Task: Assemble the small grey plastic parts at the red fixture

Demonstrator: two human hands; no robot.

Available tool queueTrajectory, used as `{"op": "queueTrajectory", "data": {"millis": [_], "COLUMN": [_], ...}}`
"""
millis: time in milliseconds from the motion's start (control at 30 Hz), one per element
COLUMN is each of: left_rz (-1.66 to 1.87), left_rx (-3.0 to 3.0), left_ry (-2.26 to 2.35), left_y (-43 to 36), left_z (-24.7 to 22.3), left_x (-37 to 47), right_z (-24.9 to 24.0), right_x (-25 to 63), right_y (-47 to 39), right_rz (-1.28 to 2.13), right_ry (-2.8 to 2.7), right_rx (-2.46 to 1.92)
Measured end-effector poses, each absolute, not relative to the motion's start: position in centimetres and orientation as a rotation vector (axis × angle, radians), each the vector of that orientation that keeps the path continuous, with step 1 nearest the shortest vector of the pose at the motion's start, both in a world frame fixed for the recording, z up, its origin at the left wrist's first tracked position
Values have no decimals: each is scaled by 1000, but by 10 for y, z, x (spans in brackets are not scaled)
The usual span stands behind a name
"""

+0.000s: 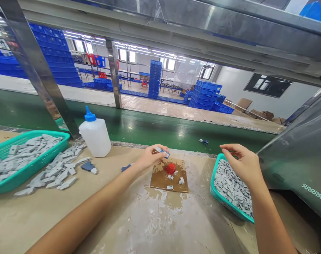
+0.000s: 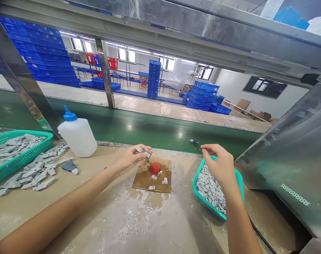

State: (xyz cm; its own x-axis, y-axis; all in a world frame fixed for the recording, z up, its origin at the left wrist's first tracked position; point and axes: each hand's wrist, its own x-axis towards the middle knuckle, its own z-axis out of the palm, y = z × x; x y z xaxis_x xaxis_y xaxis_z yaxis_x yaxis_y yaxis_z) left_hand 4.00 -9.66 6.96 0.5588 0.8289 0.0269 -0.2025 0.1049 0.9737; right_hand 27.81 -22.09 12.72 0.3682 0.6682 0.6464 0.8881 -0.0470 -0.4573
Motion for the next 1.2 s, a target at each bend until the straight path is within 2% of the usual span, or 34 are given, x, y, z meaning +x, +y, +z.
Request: {"op": "queueTrajectory", "data": {"millis": [167,300,400,500,567,767,933,1067,1200], "left_rz": [866,874,653,326,249,100,-23,-16,216], "left_rx": [1324,1932,2403,2563,2626,2791,2810,2755,2605], "left_ry": [874,1201,1516,1731,1695,1132,876,849,888], "left_y": [-67,-28,-2,9,8,-1,-4,-3,-7], "left_z": [62,60,58,61,66,73,69,71,80], "left_x": [30,27,35,58,82,177,241,244,196], "right_z": [115,99,93,92,91,91,90,86,88], "right_x": [306,333,338,337,337,342,339,338,343], "right_y": [-227,-234,-232,-227,-224,-225,-228,-229,-232], "right_rz": [-151,63,190,288,307,309,200,186,31], "right_ry": [-1661,-1755,-1717,-1656,-1632,-1627,-1690,-1729,-1702], "right_rx": [-2038,-2493,-2641,-2678,-2678,-2605,-2607,-2649,-2550]}}
